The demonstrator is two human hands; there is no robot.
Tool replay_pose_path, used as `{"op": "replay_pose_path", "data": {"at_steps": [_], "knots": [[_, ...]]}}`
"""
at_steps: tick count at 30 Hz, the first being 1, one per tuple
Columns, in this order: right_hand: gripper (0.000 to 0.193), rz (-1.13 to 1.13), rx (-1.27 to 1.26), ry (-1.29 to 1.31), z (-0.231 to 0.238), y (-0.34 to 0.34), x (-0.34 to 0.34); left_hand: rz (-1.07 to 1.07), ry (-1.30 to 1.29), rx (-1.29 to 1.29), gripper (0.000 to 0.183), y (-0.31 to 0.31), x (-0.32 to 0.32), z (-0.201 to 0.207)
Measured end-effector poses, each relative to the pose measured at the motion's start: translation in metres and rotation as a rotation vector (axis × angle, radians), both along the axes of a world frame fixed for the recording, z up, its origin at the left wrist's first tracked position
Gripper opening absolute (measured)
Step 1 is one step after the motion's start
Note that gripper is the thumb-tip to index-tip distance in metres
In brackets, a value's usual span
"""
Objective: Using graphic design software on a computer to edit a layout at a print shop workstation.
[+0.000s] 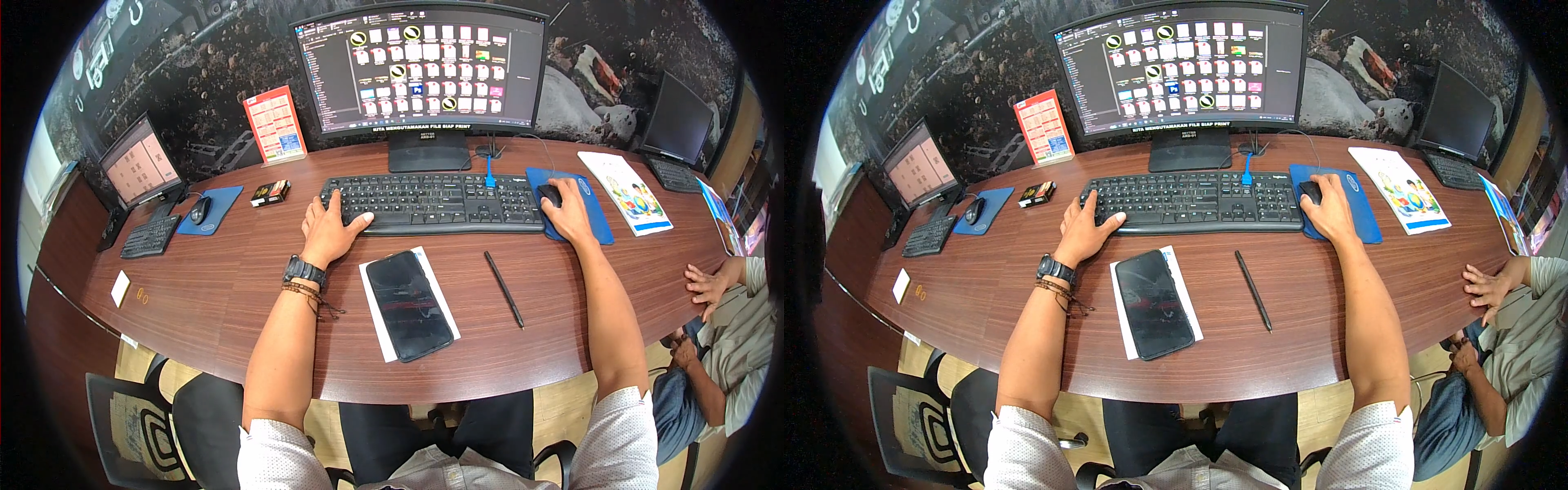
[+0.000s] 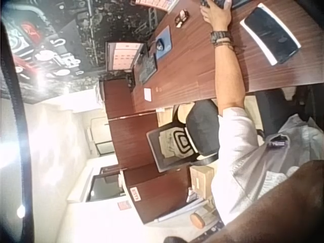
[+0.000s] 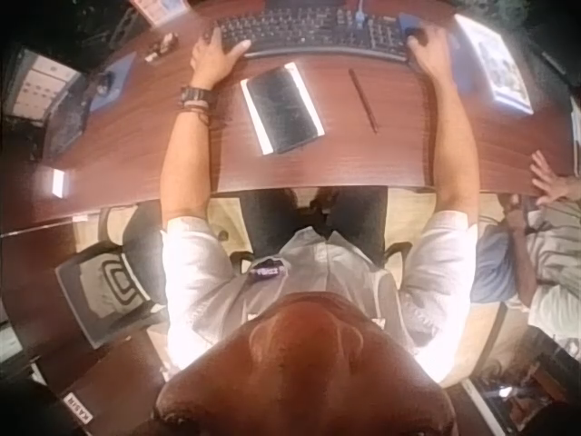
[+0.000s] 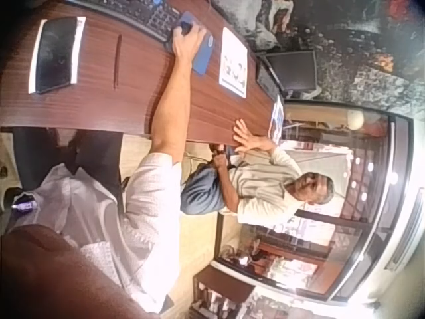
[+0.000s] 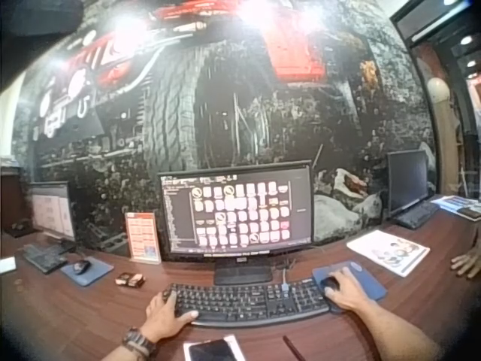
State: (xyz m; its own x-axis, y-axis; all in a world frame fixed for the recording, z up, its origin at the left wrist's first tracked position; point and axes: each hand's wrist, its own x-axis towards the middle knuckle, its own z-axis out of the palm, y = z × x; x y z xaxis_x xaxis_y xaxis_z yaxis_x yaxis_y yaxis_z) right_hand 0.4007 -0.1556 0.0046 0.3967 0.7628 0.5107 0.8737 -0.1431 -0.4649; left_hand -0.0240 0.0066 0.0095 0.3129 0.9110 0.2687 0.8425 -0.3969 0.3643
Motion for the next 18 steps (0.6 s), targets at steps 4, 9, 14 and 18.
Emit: {"op": "replay_pose_path", "data": {"at_steps": [4, 9, 14, 18], "knots": [[0.043, 0.012, 0.018, -0.014, -0.0011, 0.0005, 0.0013, -0.002, -0.009, -0.017, 0.096, -0.0004, -0.0001, 0.0014], [0.043, 0.007, 0.015, -0.010, -0.0012, -0.0002, 0.0012, 0.002, -0.008, -0.020, 0.097, -0.0003, 0.0005, 0.0005], [0.044, 0.001, 0.001, -0.004, -0.0005, 0.0007, 0.0012, 0.008, -0.004, -0.023, 0.096, -0.0015, 0.0003, 0.0015], [0.044, 0.001, 0.000, 0.006, -0.0003, -0.0001, 0.0000, 0.007, -0.002, -0.029, 0.096, -0.0014, 0.0008, 0.0015]]}}
